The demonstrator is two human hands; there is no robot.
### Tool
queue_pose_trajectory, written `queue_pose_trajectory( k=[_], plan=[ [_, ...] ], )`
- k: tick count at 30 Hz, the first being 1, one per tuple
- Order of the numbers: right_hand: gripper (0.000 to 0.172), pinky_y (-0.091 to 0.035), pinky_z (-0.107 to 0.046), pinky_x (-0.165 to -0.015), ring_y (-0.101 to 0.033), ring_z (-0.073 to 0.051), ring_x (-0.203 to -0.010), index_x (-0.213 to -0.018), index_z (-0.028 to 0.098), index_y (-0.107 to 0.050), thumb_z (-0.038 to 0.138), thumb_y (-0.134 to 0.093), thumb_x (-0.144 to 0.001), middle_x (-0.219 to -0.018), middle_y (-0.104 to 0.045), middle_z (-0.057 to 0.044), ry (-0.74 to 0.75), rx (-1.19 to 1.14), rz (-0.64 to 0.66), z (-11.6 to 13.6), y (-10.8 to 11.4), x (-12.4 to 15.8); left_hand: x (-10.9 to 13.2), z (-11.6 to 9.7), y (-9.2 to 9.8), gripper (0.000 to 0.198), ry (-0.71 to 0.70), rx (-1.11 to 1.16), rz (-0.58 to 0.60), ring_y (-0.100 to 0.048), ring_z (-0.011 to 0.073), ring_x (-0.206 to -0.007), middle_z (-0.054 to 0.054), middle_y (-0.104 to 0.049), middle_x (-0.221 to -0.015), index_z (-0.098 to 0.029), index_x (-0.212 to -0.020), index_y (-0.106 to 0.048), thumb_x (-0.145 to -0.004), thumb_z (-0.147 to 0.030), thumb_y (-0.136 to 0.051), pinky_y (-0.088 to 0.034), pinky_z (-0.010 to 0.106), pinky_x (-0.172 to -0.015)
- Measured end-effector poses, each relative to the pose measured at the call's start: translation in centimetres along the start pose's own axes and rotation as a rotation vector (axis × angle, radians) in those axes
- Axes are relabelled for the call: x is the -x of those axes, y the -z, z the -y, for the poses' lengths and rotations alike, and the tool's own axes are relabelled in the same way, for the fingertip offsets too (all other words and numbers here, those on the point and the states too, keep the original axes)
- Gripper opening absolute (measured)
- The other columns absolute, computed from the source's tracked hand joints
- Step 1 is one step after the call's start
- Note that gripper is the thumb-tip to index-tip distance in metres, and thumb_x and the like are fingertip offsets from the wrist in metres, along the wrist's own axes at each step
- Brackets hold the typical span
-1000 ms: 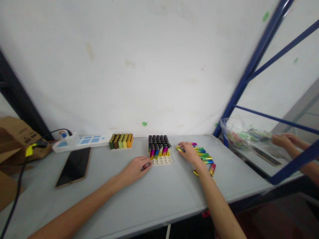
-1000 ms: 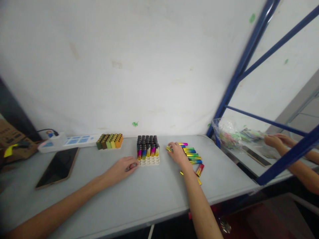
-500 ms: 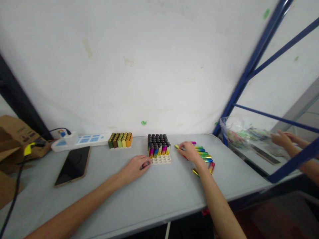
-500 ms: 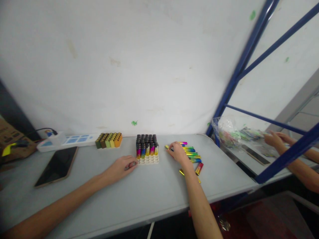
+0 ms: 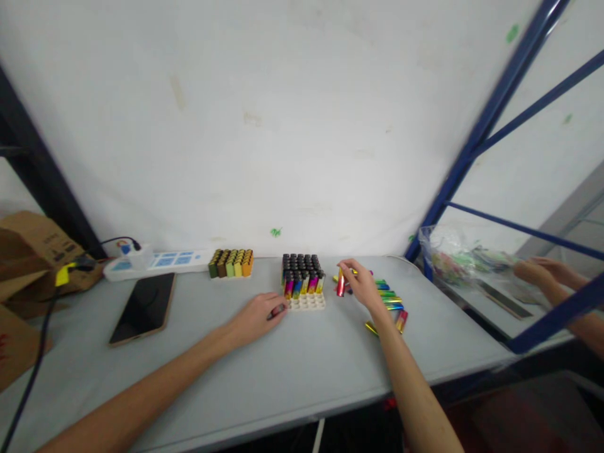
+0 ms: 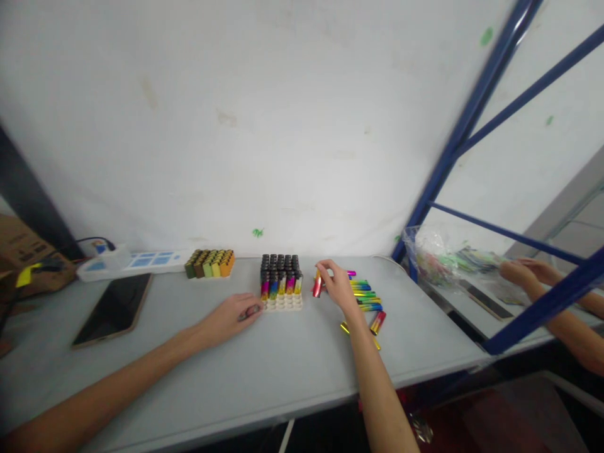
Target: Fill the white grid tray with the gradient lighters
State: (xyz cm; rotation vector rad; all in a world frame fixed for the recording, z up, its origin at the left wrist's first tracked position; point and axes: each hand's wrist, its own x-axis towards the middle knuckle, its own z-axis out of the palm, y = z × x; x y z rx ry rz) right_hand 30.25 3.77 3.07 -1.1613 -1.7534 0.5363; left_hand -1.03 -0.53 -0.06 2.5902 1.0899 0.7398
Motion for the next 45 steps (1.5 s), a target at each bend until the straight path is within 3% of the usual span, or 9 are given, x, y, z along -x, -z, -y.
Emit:
queue_pose_trajectory(
  k=[7,14,21,28,32,35,38,42,45],
  plan=[
    [0.044,-0.053,-0.024,-0.054,-0.065,-0.015,-0.067,-0.106,0.019,-0.065,0.058,-0.047,-0.096,-0.097,-0.071,-0.008,0.049,0.045,-0.024,0.1,-0.3,0.0,-0.1,-0.2,0.1,0.02,0.005,-0.002,0.002,-0.054,0.0165,-0.069,0.001,-0.057,-0.076,-0.019,-0.093,-0.065,-0.096,-0.026,-0.047,-0.041,0.027,-0.07],
    [0.046,-0.046,-0.023,-0.045,-0.057,-0.012,-0.053,-0.112,0.02,-0.06,0.061,-0.054,-0.092,-0.079,-0.066,-0.002,0.004,-0.036,-0.007,-0.2,-0.6,0.0,0.0,-0.8,0.6,0.021,0.011,-0.005,0.019,-0.055,0.0165,-0.071,0.001,-0.057,-0.077,-0.018,-0.092,-0.065,-0.097,-0.026,-0.047,-0.042,0.027,-0.072],
    [0.048,-0.048,-0.025,-0.05,-0.056,-0.012,-0.058,-0.104,0.021,-0.052,0.055,-0.073,-0.077,-0.091,-0.058,-0.001,-0.008,-0.017,-0.057,-1.5,-0.9,0.2,0.1,-0.1,0.0,0.017,-0.006,-0.009,0.003,-0.054,0.0161,-0.071,0.001,-0.057,-0.077,-0.019,-0.095,-0.065,-0.097,-0.025,-0.049,-0.042,0.026,-0.071],
    [0.046,-0.043,-0.024,-0.049,-0.053,-0.011,-0.051,-0.105,0.023,-0.048,0.051,-0.073,-0.079,-0.073,-0.047,0.008,-0.024,0.023,-0.009,-1.4,-0.4,0.1,0.0,-0.7,0.4,0.018,-0.006,-0.014,0.004,-0.055,0.0166,-0.071,0.001,-0.058,-0.077,-0.019,-0.093,-0.065,-0.096,-0.024,-0.048,-0.042,0.027,-0.072],
    [0.038,-0.049,-0.026,-0.054,-0.062,-0.012,-0.059,-0.107,0.022,-0.05,0.046,-0.067,-0.084,-0.084,-0.054,0.004,-0.004,-0.071,0.063,-1.1,-0.7,0.1,-0.1,-1.1,0.8,0.018,0.014,-0.017,0.018,-0.056,0.0172,-0.072,0.001,-0.058,-0.077,-0.019,-0.09,-0.064,-0.096,-0.024,-0.048,-0.042,0.027,-0.072],
    [0.027,-0.052,-0.027,-0.061,-0.065,-0.014,-0.071,-0.102,0.021,-0.053,0.041,-0.063,-0.088,-0.096,-0.061,-0.003,0.046,-0.049,0.062,-0.6,-0.8,0.1,-0.1,-1.4,1.0,0.018,0.028,-0.022,0.029,-0.055,0.0176,-0.072,0.001,-0.057,-0.076,-0.019,-0.087,-0.063,-0.095,-0.025,-0.048,-0.041,0.027,-0.071],
    [0.026,-0.055,-0.028,-0.068,-0.066,-0.016,-0.082,-0.104,0.022,-0.054,0.04,-0.065,-0.088,-0.102,-0.066,-0.006,0.064,-0.084,0.043,0.5,-0.8,0.2,-0.2,-1.5,1.1,0.02,0.027,-0.026,0.028,-0.055,0.0175,-0.071,0.001,-0.057,-0.075,-0.019,-0.086,-0.062,-0.096,-0.026,-0.047,-0.041,0.027,-0.071],
    [0.03,-0.057,-0.029,-0.069,-0.064,-0.014,-0.075,-0.11,0.023,-0.054,0.043,-0.065,-0.09,-0.105,-0.068,-0.006,0.087,-0.23,0.029,2.2,-1.0,0.5,-0.2,-1.6,1.2,0.021,0.029,-0.029,0.023,-0.055,0.0173,-0.071,0.001,-0.058,-0.075,-0.019,-0.085,-0.062,-0.097,-0.027,-0.046,-0.041,0.027,-0.071],
    [0.032,-0.057,-0.029,-0.069,-0.064,-0.015,-0.077,-0.113,0.023,-0.054,0.043,-0.066,-0.09,-0.101,-0.069,-0.005,0.138,-0.216,0.019,3.3,-1.4,0.8,-0.1,-1.3,1.0,0.02,0.024,-0.021,0.021,-0.055,0.0167,-0.07,0.001,-0.059,-0.075,-0.019,-0.089,-0.064,-0.096,-0.027,-0.047,-0.042,0.027,-0.071]
  ],
)
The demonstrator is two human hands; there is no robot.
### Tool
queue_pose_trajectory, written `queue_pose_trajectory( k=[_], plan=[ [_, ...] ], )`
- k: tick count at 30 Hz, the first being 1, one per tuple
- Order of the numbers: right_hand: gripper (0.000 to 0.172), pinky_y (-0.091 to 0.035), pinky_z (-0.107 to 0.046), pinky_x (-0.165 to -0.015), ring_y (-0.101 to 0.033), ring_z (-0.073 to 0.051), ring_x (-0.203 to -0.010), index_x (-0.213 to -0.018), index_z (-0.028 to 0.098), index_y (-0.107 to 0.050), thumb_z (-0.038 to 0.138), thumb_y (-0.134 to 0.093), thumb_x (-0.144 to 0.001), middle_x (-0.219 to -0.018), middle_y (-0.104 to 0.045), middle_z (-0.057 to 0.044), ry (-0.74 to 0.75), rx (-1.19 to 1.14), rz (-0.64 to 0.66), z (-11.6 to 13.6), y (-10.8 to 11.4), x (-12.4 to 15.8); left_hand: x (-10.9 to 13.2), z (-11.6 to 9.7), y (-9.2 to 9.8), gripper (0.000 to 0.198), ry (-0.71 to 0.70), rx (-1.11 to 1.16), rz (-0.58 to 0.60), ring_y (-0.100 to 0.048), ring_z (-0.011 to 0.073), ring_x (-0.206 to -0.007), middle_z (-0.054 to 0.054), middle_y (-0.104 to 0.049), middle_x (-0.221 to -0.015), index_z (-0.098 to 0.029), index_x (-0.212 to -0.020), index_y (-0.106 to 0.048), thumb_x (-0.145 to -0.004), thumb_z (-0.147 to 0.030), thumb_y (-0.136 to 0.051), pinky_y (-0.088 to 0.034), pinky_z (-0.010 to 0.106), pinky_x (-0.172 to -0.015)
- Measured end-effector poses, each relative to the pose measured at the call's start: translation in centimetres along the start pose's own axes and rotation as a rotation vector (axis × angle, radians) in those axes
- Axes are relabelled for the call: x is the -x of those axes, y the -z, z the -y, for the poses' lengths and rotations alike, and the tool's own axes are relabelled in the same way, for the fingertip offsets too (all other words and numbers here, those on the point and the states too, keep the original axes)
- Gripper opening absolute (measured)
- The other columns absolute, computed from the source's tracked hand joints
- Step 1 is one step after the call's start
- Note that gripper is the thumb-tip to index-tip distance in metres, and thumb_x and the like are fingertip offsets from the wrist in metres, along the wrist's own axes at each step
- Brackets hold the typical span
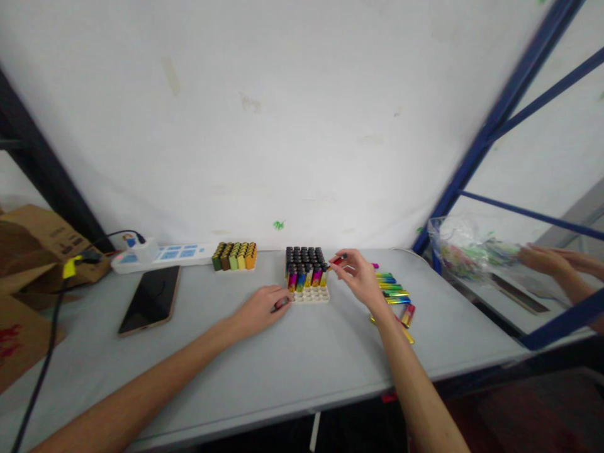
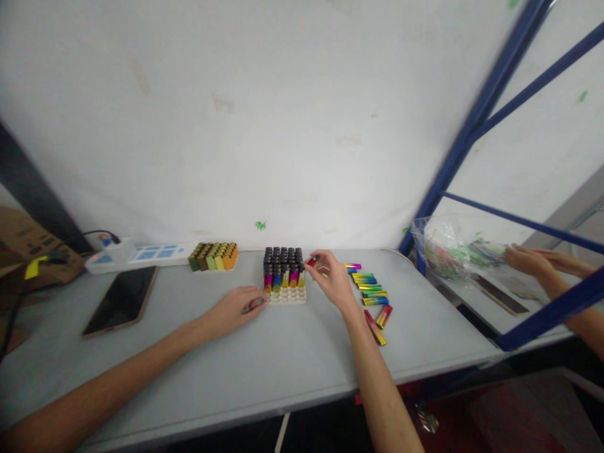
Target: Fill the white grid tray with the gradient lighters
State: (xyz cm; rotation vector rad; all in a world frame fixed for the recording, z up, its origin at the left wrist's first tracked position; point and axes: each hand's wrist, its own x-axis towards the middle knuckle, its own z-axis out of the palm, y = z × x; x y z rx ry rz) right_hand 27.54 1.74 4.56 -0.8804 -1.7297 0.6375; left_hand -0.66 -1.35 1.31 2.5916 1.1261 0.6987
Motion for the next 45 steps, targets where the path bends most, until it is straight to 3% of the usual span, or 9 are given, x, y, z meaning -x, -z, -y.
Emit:
queue_pose_trajectory(
  k=[6,10,13,17,22,28,33,40,45],
  plan=[
    [0.033,-0.055,-0.031,-0.077,-0.062,-0.016,-0.079,-0.126,0.023,-0.058,0.04,-0.055,-0.098,-0.104,-0.067,-0.006,0.104,0.231,0.141,1.6,-1.6,0.4,0.0,0.7,-0.7,0.016,-0.029,-0.003,-0.016,-0.054,0.0157,-0.068,0.0,-0.057,-0.074,-0.019,-0.092,-0.064,-0.096,-0.025,-0.05,-0.042,0.026,-0.07],
    [0.043,-0.053,-0.032,-0.078,-0.062,-0.018,-0.08,-0.142,0.022,-0.048,0.037,-0.047,-0.101,-0.099,-0.067,-0.006,0.115,0.293,0.215,1.4,-2.9,0.7,0.0,0.7,-0.7,0.013,-0.034,-0.003,-0.019,-0.055,0.0156,-0.068,0.0,-0.057,-0.074,-0.019,-0.091,-0.063,-0.095,-0.023,-0.051,-0.041,0.026,-0.071],
    [0.048,-0.053,-0.033,-0.083,-0.064,-0.02,-0.09,-0.149,0.022,-0.037,0.036,-0.041,-0.103,-0.108,-0.068,-0.009,0.099,0.282,0.265,0.8,-3.5,0.8,-0.1,0.7,-0.7,0.012,-0.031,-0.003,-0.017,-0.054,0.0155,-0.068,0.0,-0.058,-0.075,-0.019,-0.092,-0.063,-0.095,-0.023,-0.051,-0.042,0.026,-0.071],
    [0.039,-0.053,-0.034,-0.088,-0.064,-0.019,-0.095,-0.142,0.023,-0.043,0.035,-0.042,-0.104,-0.114,-0.067,-0.008,0.082,0.263,0.291,0.8,-3.4,0.8,0.0,0.9,-0.9,0.013,-0.028,-0.008,-0.012,-0.055,0.0156,-0.069,0.0,-0.059,-0.075,-0.019,-0.094,-0.063,-0.096,-0.024,-0.052,-0.042,0.026,-0.071],
    [0.025,-0.053,-0.036,-0.095,-0.059,-0.021,-0.113,-0.122,0.024,-0.06,0.029,-0.045,-0.103,-0.119,-0.06,-0.01,0.19,0.287,0.28,1.5,-3.2,0.8,0.0,0.8,-0.8,0.013,-0.034,-0.004,-0.015,-0.056,0.0157,-0.069,0.0,-0.06,-0.076,-0.019,-0.096,-0.064,-0.096,-0.024,-0.051,-0.042,0.026,-0.071],
    [0.029,-0.057,-0.036,-0.087,-0.065,-0.02,-0.099,-0.127,0.025,-0.057,0.031,-0.055,-0.099,-0.113,-0.064,-0.009,0.161,0.303,0.266,0.3,-3.5,0.7,0.1,0.8,-0.8,0.011,-0.041,-0.005,-0.023,-0.056,0.016,-0.069,0.0,-0.059,-0.075,-0.02,-0.095,-0.063,-0.096,-0.023,-0.052,-0.042,0.027,-0.072],
    [0.022,-0.058,-0.032,-0.076,-0.069,-0.018,-0.082,-0.115,0.024,-0.056,0.032,-0.061,-0.095,-0.093,-0.07,-0.004,0.111,0.282,0.275,-0.3,-4.2,0.6,0.1,1.1,-1.0,0.012,-0.042,-0.011,-0.021,-0.056,0.0164,-0.07,0.0,-0.058,-0.075,-0.02,-0.095,-0.064,-0.096,-0.024,-0.052,-0.042,0.026,-0.071],
    [0.018,-0.058,-0.033,-0.078,-0.069,-0.019,-0.083,-0.111,0.023,-0.059,0.034,-0.059,-0.097,-0.095,-0.07,-0.006,0.159,0.311,0.159,-0.3,-4.2,0.5,0.1,1.1,-0.9,0.012,-0.037,-0.001,-0.023,-0.056,0.0162,-0.07,0.0,-0.057,-0.075,-0.019,-0.095,-0.064,-0.096,-0.025,-0.053,-0.042,0.026,-0.071],
    [0.018,-0.058,-0.031,-0.073,-0.069,-0.018,-0.08,-0.111,0.023,-0.062,0.034,-0.057,-0.098,-0.091,-0.07,-0.006,0.131,0.292,0.213,-0.3,-4.1,0.6,0.0,0.9,-0.8,0.013,-0.029,-0.001,-0.027,-0.055,0.016,-0.069,0.0,-0.057,-0.074,-0.02,-0.094,-0.064,-0.096,-0.025,-0.053,-0.042,0.026,-0.07]
  ],
)
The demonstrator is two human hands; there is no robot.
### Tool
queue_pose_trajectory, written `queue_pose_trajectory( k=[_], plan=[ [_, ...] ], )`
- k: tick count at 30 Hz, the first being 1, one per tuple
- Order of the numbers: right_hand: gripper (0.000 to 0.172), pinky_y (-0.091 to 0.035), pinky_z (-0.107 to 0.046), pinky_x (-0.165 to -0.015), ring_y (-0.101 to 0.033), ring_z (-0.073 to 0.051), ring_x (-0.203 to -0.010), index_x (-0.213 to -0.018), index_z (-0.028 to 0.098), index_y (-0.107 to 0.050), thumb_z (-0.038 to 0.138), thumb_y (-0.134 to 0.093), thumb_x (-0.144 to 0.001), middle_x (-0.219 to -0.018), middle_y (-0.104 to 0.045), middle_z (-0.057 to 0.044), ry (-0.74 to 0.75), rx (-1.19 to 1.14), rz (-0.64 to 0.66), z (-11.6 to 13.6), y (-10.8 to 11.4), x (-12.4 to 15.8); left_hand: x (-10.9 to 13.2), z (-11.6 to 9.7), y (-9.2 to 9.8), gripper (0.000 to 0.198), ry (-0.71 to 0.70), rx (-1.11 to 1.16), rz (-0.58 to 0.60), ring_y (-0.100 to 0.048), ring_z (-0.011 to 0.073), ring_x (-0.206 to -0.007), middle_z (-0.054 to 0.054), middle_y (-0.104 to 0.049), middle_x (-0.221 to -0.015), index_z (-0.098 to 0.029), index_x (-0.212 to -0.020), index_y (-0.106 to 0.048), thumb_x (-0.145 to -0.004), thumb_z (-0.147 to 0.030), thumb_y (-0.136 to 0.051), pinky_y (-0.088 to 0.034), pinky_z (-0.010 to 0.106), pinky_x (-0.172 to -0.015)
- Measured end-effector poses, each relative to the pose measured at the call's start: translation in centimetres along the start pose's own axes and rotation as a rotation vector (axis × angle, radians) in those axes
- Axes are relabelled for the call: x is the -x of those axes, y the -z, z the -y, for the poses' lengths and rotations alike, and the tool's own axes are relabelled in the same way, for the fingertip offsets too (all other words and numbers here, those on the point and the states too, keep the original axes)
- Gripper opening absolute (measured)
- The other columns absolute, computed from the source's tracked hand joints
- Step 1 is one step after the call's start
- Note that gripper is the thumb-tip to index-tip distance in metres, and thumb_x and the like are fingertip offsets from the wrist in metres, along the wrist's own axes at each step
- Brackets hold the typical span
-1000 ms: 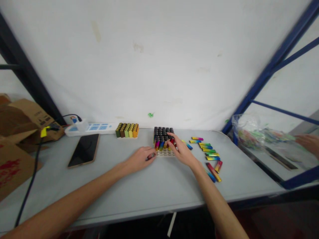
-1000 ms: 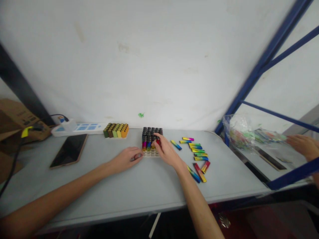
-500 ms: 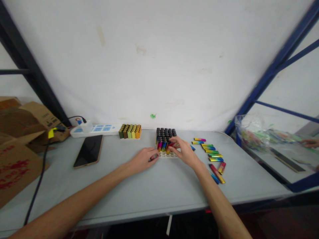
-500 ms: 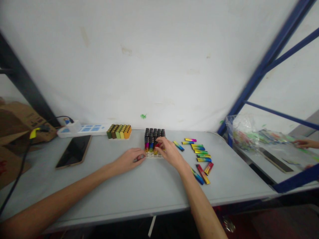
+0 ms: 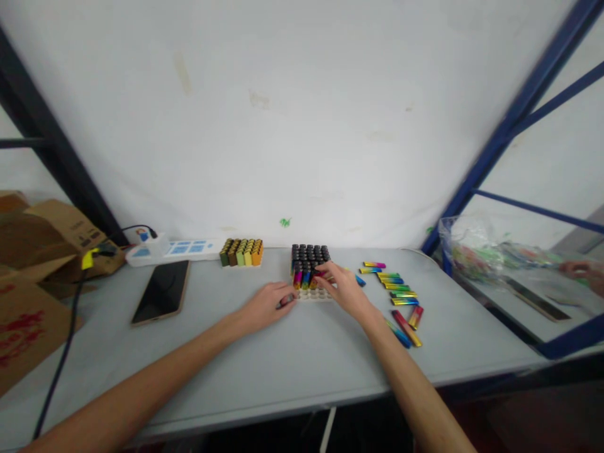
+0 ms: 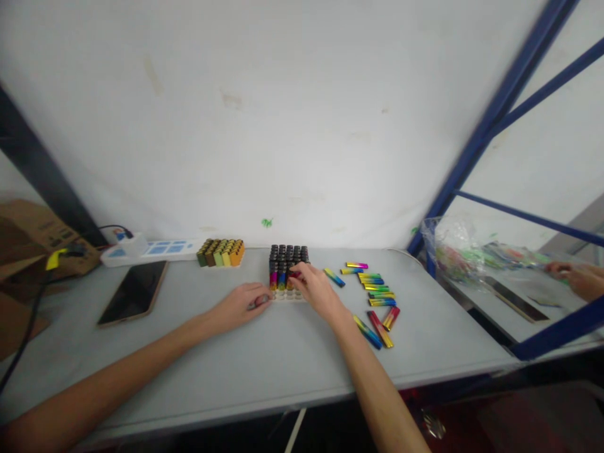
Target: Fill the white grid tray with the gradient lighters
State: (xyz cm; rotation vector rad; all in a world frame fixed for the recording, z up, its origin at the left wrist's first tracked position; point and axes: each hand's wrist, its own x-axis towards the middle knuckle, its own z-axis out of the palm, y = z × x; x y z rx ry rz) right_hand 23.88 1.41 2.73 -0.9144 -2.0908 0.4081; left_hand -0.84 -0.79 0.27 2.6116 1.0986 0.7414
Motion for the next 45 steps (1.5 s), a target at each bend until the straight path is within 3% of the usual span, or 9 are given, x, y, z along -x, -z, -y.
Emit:
queue_pose_trajectory(
  k=[7,14,17,24,27,29,31,37,45],
  plan=[
    [0.018,-0.057,-0.031,-0.074,-0.07,-0.019,-0.083,-0.111,0.024,-0.065,0.034,-0.057,-0.099,-0.098,-0.073,-0.005,0.003,-0.026,0.068,0.2,1.3,0.1,0.0,-0.2,0.3,0.015,0.002,-0.015,0.018,-0.056,0.0164,-0.071,0.0,-0.057,-0.075,-0.02,-0.095,-0.064,-0.097,-0.026,-0.051,-0.042,0.027,-0.072],
    [0.027,-0.053,-0.031,-0.077,-0.067,-0.02,-0.082,-0.123,0.025,-0.065,0.034,-0.055,-0.1,-0.101,-0.069,-0.009,0.069,0.378,0.063,0.9,0.1,0.0,0.0,0.0,0.0,0.016,0.002,-0.023,0.011,-0.055,0.0167,-0.07,0.0,-0.057,-0.074,-0.019,-0.095,-0.064,-0.097,-0.026,-0.05,-0.041,0.026,-0.07],
    [0.029,-0.052,-0.029,-0.075,-0.067,-0.019,-0.079,-0.123,0.028,-0.066,0.04,-0.053,-0.101,-0.099,-0.07,-0.007,0.03,0.415,0.024,0.8,1.0,0.0,0.0,-0.2,0.2,0.016,-0.001,-0.018,0.017,-0.055,0.0168,-0.071,0.001,-0.057,-0.075,-0.019,-0.095,-0.064,-0.096,-0.025,-0.05,-0.042,0.026,-0.071],
    [0.031,-0.048,-0.047,-0.097,-0.063,-0.032,-0.108,-0.115,0.014,-0.068,0.026,-0.043,-0.1,-0.11,-0.068,-0.019,-0.303,0.591,-0.213,-4.9,6.0,1.5,0.0,-0.4,0.6,0.019,0.014,0.014,0.023,-0.055,0.0166,-0.07,0.001,-0.057,-0.075,-0.019,-0.095,-0.065,-0.096,-0.027,-0.048,-0.042,0.027,-0.07],
    [0.043,-0.036,-0.055,-0.111,-0.04,-0.038,-0.139,-0.133,0.009,-0.059,0.029,-0.05,-0.097,-0.146,-0.048,-0.025,-0.502,0.751,-0.093,-7.7,6.4,2.5,0.0,-0.3,0.5,0.019,0.012,0.012,0.02,-0.055,0.0164,-0.07,0.0,-0.057,-0.074,-0.019,-0.095,-0.066,-0.095,-0.027,-0.048,-0.041,0.027,-0.07],
    [0.053,-0.029,-0.061,-0.114,-0.022,-0.039,-0.149,-0.146,0.013,-0.047,0.038,-0.046,-0.1,-0.161,-0.029,-0.02,-0.628,0.794,0.016,-8.8,6.1,2.9,0.0,-0.2,0.4,0.019,0.009,0.012,0.016,-0.055,0.0163,-0.07,0.0,-0.056,-0.074,-0.019,-0.096,-0.066,-0.096,-0.027,-0.049,-0.041,0.026,-0.07],
    [0.056,-0.024,-0.067,-0.114,-0.017,-0.038,-0.151,-0.152,0.021,-0.04,0.047,-0.038,-0.102,-0.165,-0.023,-0.014,-0.719,0.788,0.125,-9.2,5.8,2.8,0.0,-0.2,0.4,0.019,0.006,0.013,0.014,-0.054,0.0162,-0.07,0.0,-0.056,-0.074,-0.019,-0.096,-0.066,-0.096,-0.026,-0.048,-0.041,0.026,-0.069],
    [0.043,-0.032,-0.063,-0.108,-0.042,-0.035,-0.137,-0.143,0.028,-0.051,0.041,-0.04,-0.103,-0.149,-0.049,-0.013,-0.686,0.762,0.222,-8.2,5.6,1.8,0.0,-0.3,0.5,0.018,0.006,0.011,0.022,-0.055,0.0162,-0.07,0.0,-0.057,-0.075,-0.019,-0.096,-0.066,-0.096,-0.025,-0.049,-0.041,0.026,-0.071],
    [0.025,-0.046,-0.032,-0.09,-0.062,-0.023,-0.098,-0.108,0.018,-0.071,0.032,-0.054,-0.098,-0.103,-0.068,-0.012,-0.379,0.634,0.16,-8.9,5.5,1.2,0.0,-0.2,0.2,0.017,0.01,-0.007,0.022,-0.056,0.0165,-0.071,0.001,-0.058,-0.077,-0.018,-0.098,-0.066,-0.096,-0.023,-0.05,-0.043,0.027,-0.073]
  ],
)
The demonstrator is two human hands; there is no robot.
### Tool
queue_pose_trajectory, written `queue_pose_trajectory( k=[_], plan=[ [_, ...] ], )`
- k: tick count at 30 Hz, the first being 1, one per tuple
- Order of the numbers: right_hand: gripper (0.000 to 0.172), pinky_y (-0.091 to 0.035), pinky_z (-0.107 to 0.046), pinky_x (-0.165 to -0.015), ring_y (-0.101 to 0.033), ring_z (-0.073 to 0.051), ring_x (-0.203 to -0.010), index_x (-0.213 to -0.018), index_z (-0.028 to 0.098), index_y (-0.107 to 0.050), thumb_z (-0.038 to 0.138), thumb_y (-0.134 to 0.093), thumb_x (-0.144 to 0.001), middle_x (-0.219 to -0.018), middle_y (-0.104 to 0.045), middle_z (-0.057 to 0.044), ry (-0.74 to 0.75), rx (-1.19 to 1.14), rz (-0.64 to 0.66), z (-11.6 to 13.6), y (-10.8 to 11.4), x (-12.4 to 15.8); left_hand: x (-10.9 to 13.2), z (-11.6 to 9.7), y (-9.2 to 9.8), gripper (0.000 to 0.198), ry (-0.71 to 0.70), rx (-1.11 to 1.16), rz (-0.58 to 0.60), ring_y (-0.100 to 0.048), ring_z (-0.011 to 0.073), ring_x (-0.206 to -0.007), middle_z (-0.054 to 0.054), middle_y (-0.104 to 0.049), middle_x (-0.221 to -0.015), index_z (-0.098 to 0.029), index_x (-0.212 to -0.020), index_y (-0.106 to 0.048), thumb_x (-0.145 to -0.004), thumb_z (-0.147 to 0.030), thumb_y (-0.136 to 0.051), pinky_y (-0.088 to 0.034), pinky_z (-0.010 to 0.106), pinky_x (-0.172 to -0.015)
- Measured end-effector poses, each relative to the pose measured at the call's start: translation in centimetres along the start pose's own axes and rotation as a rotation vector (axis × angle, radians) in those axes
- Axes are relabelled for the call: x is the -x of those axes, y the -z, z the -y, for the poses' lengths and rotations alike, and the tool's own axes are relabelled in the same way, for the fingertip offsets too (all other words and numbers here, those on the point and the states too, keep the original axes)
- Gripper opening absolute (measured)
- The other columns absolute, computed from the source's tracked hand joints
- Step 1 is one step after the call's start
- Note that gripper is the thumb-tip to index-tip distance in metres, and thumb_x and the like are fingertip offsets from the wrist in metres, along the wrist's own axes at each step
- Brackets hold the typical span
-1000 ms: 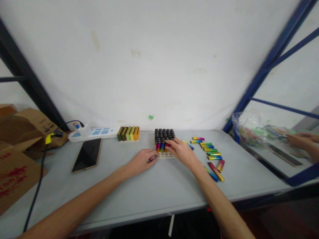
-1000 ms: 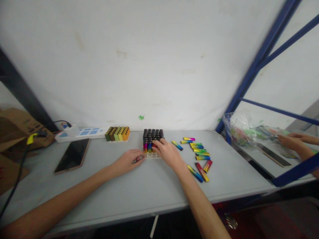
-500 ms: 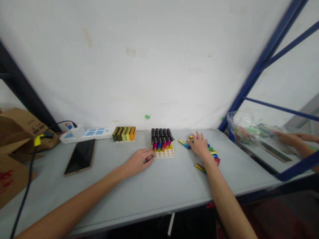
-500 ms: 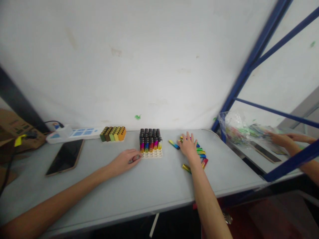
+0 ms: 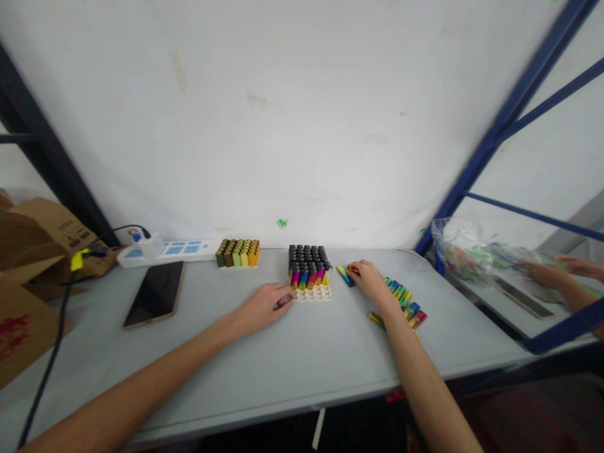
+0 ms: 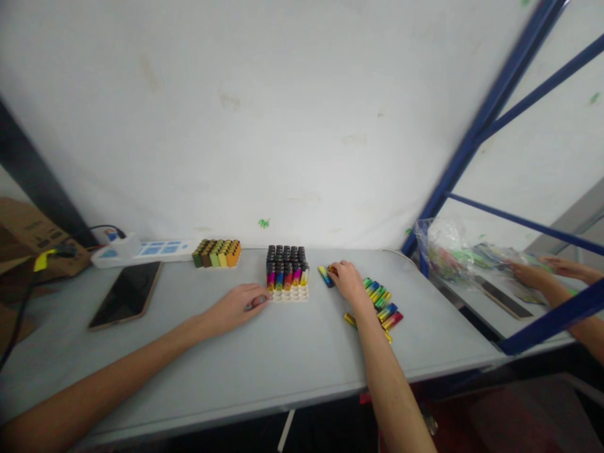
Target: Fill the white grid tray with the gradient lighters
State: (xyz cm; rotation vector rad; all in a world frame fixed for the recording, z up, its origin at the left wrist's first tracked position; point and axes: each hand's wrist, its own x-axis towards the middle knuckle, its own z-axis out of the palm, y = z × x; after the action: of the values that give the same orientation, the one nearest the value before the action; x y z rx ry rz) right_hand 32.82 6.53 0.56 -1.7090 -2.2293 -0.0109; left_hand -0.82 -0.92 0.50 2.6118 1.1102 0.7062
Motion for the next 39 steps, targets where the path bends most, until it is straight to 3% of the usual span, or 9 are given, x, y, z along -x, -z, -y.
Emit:
queue_pose_trajectory(
  k=[3,7,10,12,19,22,25,30,39],
  plan=[
    [0.029,-0.049,-0.031,-0.086,-0.064,-0.021,-0.09,-0.103,0.016,-0.072,0.037,-0.054,-0.098,-0.1,-0.068,-0.012,0.089,-0.173,-0.152,0.2,0.2,-0.1,0.0,-0.1,0.1,0.015,0.004,0.002,0.001,-0.056,0.0168,-0.072,0.001,-0.059,-0.078,-0.019,-0.097,-0.066,-0.095,-0.023,-0.051,-0.043,0.027,-0.074],
    [0.046,-0.051,-0.032,-0.084,-0.067,-0.021,-0.084,-0.131,0.015,-0.059,0.046,-0.043,-0.102,-0.094,-0.071,-0.009,0.067,-0.402,-0.331,1.6,1.6,0.6,0.1,-0.3,0.3,0.014,0.011,0.005,0.01,-0.056,0.0174,-0.074,0.001,-0.059,-0.079,-0.019,-0.096,-0.065,-0.095,-0.022,-0.051,-0.042,0.028,-0.075],
    [0.051,-0.051,-0.029,-0.075,-0.066,-0.018,-0.068,-0.144,0.017,-0.045,0.048,-0.032,-0.105,-0.073,-0.068,0.0,0.032,-0.492,-0.302,3.6,2.9,1.6,0.0,-0.4,0.4,0.014,0.012,0.005,0.011,-0.056,0.0173,-0.073,0.001,-0.058,-0.078,-0.019,-0.095,-0.065,-0.095,-0.022,-0.051,-0.042,0.027,-0.075],
    [0.05,-0.05,-0.028,-0.071,-0.064,-0.017,-0.061,-0.142,0.021,-0.049,0.049,-0.03,-0.105,-0.068,-0.066,0.001,0.027,-0.492,-0.296,4.8,3.6,2.1,0.0,-0.4,0.4,0.015,0.009,0.004,0.01,-0.056,0.0174,-0.073,0.001,-0.058,-0.078,-0.019,-0.095,-0.065,-0.096,-0.023,-0.05,-0.042,0.027,-0.075],
    [0.042,-0.045,-0.036,-0.102,-0.062,-0.022,-0.115,-0.133,0.022,-0.059,0.041,-0.031,-0.107,-0.125,-0.067,-0.01,0.277,-0.552,-0.304,7.1,4.0,2.7,0.1,0.0,0.1,0.014,-0.002,-0.009,0.002,-0.055,0.0164,-0.07,0.0,-0.057,-0.076,-0.019,-0.096,-0.065,-0.096,-0.022,-0.051,-0.042,0.027,-0.072],
    [0.039,-0.053,-0.033,-0.085,-0.066,-0.02,-0.094,-0.132,0.022,-0.058,0.044,-0.045,-0.102,-0.109,-0.071,-0.009,0.254,-0.623,-0.302,7.1,3.7,2.6,0.2,0.4,-0.3,0.014,-0.002,-0.017,-0.001,-0.055,0.0162,-0.071,0.0,-0.059,-0.078,-0.019,-0.098,-0.065,-0.095,-0.022,-0.052,-0.042,0.027,-0.072],
    [0.035,-0.052,-0.027,-0.066,-0.064,-0.017,-0.075,-0.111,0.02,-0.063,0.049,-0.063,-0.093,-0.091,-0.07,-0.005,0.175,-0.772,-0.321,7.1,3.4,2.6,0.2,0.5,-0.4,0.014,-0.008,-0.019,-0.001,-0.056,0.016,-0.071,0.0,-0.06,-0.078,-0.02,-0.098,-0.065,-0.096,-0.023,-0.052,-0.042,0.027,-0.073],
    [0.034,-0.054,-0.028,-0.07,-0.064,-0.017,-0.078,-0.099,0.019,-0.069,0.051,-0.07,-0.087,-0.094,-0.071,-0.006,0.216,-0.87,-0.267,7.3,3.4,2.6,0.1,0.2,-0.2,0.016,-0.016,-0.014,-0.003,-0.056,0.0159,-0.071,0.0,-0.059,-0.077,-0.019,-0.097,-0.065,-0.097,-0.024,-0.05,-0.043,0.027,-0.073],
    [0.033,-0.052,-0.029,-0.071,-0.059,-0.015,-0.069,-0.107,0.02,-0.073,0.048,-0.061,-0.095,-0.082,-0.063,-0.004,0.386,-0.47,-0.16,7.1,2.9,2.2,-0.1,-0.1,0.1,0.015,0.0,-0.002,0.008,-0.056,0.0165,-0.071,0.001,-0.06,-0.078,-0.019,-0.097,-0.064,-0.095,-0.024,-0.051,-0.043,0.027,-0.073]
  ],
)
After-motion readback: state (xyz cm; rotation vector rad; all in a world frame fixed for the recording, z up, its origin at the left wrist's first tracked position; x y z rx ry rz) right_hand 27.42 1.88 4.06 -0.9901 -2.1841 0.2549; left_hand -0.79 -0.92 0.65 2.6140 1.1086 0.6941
